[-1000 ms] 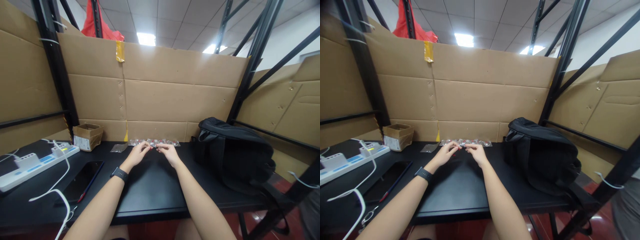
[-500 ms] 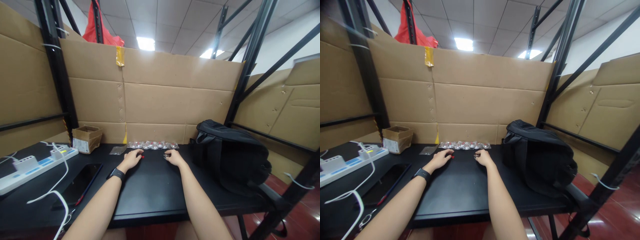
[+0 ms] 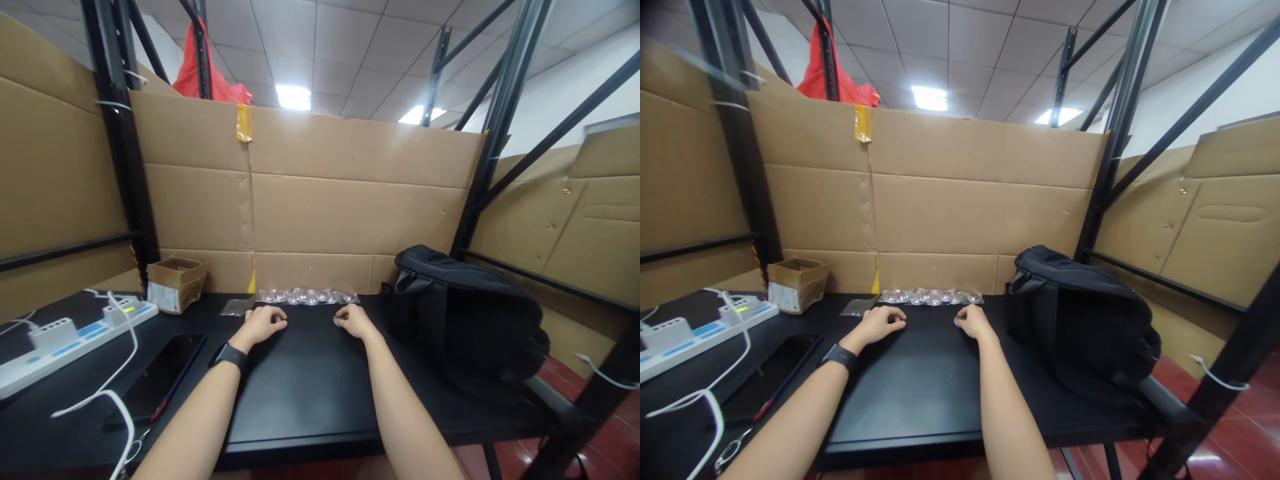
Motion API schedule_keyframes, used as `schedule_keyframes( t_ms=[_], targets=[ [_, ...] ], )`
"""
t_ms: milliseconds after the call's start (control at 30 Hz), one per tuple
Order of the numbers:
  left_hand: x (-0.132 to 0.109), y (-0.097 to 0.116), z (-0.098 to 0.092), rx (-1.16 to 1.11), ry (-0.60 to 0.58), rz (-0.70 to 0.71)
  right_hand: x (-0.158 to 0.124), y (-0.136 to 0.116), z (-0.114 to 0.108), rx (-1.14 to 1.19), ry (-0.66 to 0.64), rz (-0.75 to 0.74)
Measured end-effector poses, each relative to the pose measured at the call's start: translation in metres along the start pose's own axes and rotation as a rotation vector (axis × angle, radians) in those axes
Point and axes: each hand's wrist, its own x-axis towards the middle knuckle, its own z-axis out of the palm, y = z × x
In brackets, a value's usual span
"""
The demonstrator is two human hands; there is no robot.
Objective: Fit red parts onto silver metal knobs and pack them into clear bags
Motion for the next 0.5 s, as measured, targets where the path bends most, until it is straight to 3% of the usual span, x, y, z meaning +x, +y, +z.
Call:
schedule_keyframes(
  t_ms=[167, 333, 400, 500],
  targets=[
    [0.002, -0.025, -0.005, 0.162, 0.136, -0.226, -0.001, 0.005, -0.008, -0.101, 0.038, 0.121],
    [0.006, -0.059, -0.006, 0.217, 0.135, -0.396, -0.002, 0.004, -0.009, -0.188, 0.045, 0.198],
    [0.009, -0.064, -0.002, 0.221, 0.149, -0.401, -0.001, 0.003, -0.008, -0.212, 0.061, 0.206],
    [0.017, -0.060, 0.009, 0.234, 0.163, -0.285, -0.001, 0.001, -0.006, -0.235, 0.092, 0.211]
  ],
)
